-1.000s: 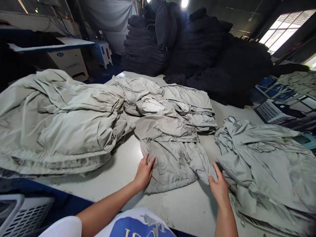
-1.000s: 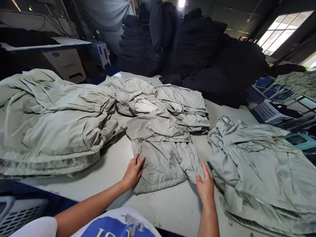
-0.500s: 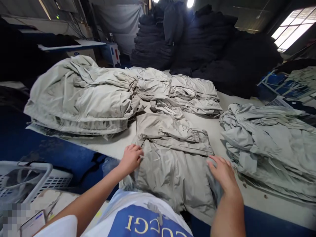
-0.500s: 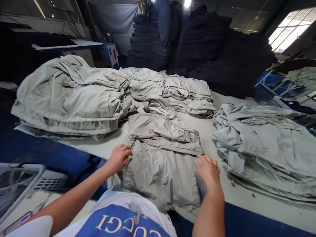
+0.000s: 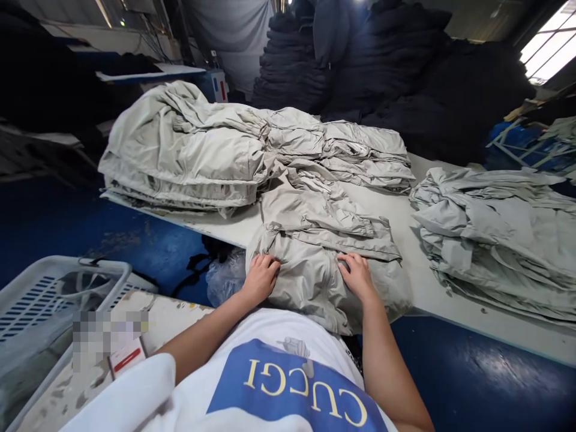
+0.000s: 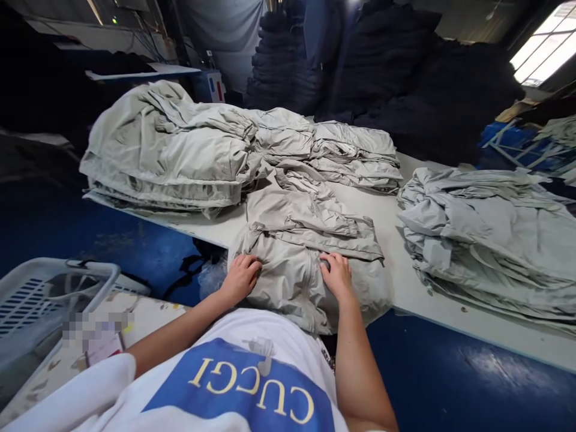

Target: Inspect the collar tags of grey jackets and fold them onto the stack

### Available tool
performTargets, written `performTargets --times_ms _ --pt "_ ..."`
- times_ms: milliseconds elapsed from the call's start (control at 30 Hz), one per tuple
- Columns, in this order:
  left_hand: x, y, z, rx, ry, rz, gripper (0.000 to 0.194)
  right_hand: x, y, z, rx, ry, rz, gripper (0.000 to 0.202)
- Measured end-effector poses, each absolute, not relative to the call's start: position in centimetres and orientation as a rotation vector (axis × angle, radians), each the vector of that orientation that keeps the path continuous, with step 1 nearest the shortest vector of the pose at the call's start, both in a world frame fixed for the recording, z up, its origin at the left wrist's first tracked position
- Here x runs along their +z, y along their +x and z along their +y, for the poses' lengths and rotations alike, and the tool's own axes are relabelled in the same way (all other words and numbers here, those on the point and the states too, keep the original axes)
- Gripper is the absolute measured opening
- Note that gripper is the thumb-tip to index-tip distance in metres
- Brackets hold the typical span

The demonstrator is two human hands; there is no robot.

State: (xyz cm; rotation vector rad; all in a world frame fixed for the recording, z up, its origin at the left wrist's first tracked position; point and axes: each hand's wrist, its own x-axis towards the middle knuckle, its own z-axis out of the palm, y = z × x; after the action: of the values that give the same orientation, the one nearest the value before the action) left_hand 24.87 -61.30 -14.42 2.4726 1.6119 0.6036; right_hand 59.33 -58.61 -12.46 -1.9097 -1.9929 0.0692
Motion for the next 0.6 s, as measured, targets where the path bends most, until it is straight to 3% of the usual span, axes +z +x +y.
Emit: performTargets --times_ms 133,600 --pt "-15.2 25.0 -62.6 0.649 2.412 1.617 0.039 -13.1 59.8 -58.7 0.049 -1.84 -2.005 0.03" --pt "-14.5 23.8 -63.6 0.56 2.452 1.5 0.036 -13.8 60.5 -56.1 0.147 -1.835 -1.968 0.026"
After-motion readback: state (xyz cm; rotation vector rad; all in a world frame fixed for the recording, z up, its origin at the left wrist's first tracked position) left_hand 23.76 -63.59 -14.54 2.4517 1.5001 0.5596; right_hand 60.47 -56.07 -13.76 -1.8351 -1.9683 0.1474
